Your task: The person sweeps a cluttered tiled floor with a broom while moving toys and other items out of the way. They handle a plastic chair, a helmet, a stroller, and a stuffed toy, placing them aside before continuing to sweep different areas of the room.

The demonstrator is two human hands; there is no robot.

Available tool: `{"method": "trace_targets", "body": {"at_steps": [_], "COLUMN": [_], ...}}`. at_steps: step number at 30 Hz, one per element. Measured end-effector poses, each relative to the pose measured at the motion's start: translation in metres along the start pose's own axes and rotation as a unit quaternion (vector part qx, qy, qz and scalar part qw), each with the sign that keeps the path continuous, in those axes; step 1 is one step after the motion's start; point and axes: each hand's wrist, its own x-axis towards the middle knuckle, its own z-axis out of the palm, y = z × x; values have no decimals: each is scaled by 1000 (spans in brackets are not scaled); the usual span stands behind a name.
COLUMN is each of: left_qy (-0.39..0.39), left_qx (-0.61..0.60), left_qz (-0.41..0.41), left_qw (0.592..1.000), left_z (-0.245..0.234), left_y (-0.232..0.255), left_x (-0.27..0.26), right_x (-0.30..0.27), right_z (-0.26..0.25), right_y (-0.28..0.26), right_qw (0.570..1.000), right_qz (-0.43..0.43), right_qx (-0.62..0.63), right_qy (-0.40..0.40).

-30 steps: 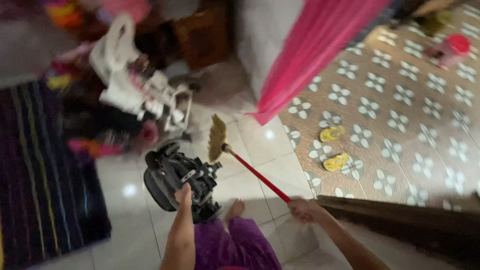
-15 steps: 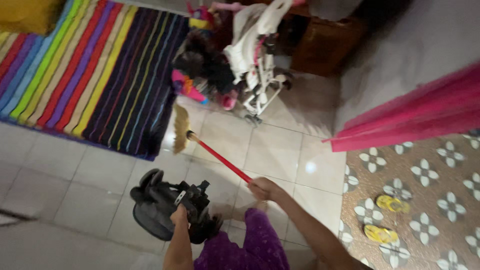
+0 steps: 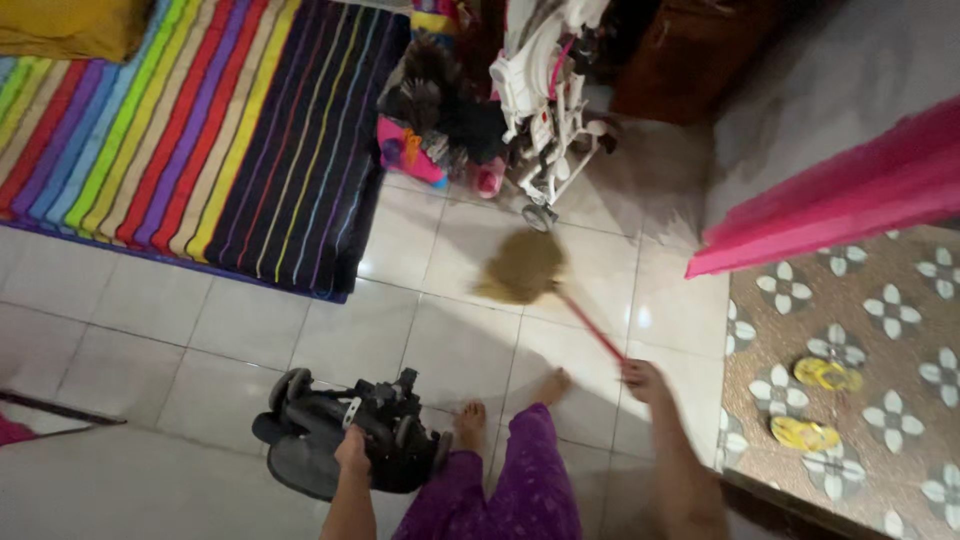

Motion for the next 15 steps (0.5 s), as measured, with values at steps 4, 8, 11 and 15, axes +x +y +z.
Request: {"method": "trace_targets", "body": {"at_steps": [4,8,11,15], "left_qy": [-24,-84,-46,-125], "left_qx": [-11,-54,41,3], "left_qz": [-67,-50,-51,17], "left_qw": [997,994,997,992], "left_z": [-9,-5,10,16], "left_y": [14,29,34,19], "left_x": [3,-6,-8,-1], "right_x": [-69,-67,-47,-53], "right_z": [-62,-39,4,42], "right_y": [-49,-42,-18,49], "right_qw": [977,904,933,967], "right_qz": [-84,-210,-211,-178], "right_qx": [45,-79,-17,105], "right_qy": [193,363,292,151]}}
